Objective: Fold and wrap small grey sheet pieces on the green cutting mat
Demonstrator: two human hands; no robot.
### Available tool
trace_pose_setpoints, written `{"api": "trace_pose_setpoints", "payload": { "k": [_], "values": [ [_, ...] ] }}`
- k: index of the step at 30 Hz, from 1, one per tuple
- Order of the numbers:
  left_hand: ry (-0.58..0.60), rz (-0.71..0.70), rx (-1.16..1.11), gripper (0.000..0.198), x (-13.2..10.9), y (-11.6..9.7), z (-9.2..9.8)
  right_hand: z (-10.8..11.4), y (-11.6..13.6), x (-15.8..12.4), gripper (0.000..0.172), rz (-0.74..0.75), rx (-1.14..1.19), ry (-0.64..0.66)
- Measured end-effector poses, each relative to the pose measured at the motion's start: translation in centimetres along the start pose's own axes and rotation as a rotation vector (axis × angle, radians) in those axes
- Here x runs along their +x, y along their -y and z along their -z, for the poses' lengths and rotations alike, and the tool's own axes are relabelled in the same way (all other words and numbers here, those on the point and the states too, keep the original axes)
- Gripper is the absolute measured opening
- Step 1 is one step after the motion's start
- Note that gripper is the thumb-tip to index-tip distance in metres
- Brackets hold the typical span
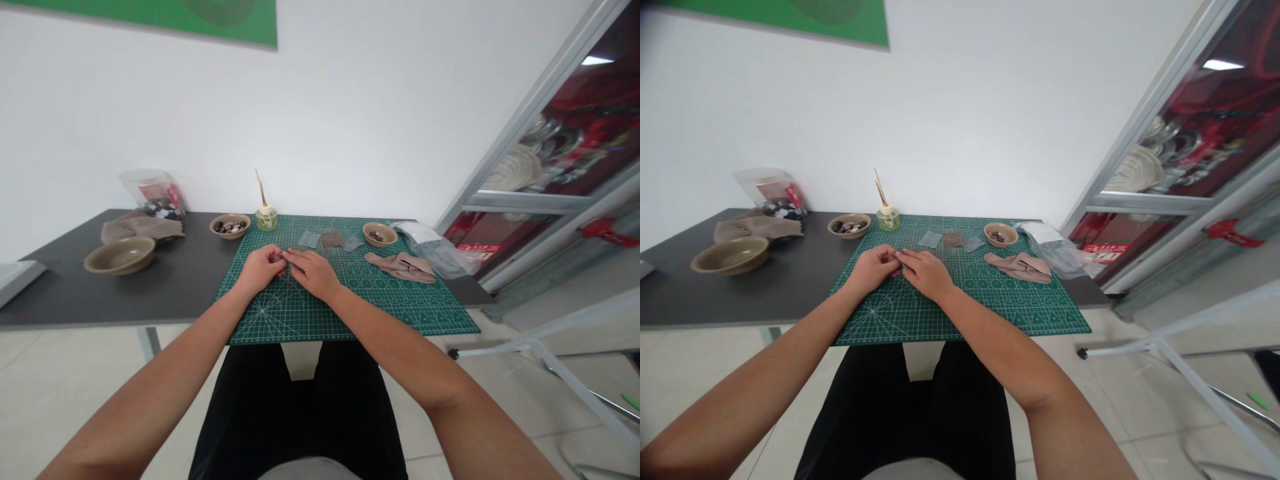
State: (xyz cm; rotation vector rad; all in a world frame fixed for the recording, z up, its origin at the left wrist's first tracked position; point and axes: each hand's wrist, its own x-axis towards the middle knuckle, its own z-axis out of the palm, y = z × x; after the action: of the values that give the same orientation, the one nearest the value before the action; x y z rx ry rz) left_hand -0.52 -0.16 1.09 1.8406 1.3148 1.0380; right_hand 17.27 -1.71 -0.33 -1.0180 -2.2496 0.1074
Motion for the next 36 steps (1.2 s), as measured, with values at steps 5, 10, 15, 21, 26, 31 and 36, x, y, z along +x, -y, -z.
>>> {"api": "trace_pose_setpoints", "payload": {
  "k": [5, 10, 15, 21, 26, 31, 36],
  "values": [
    [-0.031, 0.032, -0.092, 0.007, 0.0, -0.2, 0.1, 0.0, 0.2, 0.1, 0.046, 0.056, -0.060, 0.063],
    [-0.039, 0.029, -0.150, 0.007, 0.0, 0.2, 0.1, 0.3, 0.8, 0.0, 0.049, 0.047, -0.086, 0.085],
    [-0.040, 0.056, -0.240, 0.015, 0.1, 0.4, -0.1, 0.7, 1.1, -0.1, 0.048, -0.060, -0.133, 0.091],
    [-0.063, 0.048, -0.096, 0.007, -0.2, -0.4, 0.1, 0.3, 1.0, -0.1, 0.048, -0.021, -0.141, 0.111],
    [-0.049, 0.055, -0.185, 0.011, -0.1, 0.1, -0.1, 0.3, 1.0, -0.2, 0.047, -0.060, -0.148, 0.093],
    [-0.031, 0.085, -0.213, 0.012, 0.0, 0.3, -0.2, 0.3, 1.1, -0.2, 0.046, -0.077, -0.176, 0.102],
    [-0.053, 0.114, -0.222, 0.010, -0.2, -0.2, 0.0, 0.4, 1.2, 0.0, 0.047, -0.040, -0.169, 0.127]
  ]
}}
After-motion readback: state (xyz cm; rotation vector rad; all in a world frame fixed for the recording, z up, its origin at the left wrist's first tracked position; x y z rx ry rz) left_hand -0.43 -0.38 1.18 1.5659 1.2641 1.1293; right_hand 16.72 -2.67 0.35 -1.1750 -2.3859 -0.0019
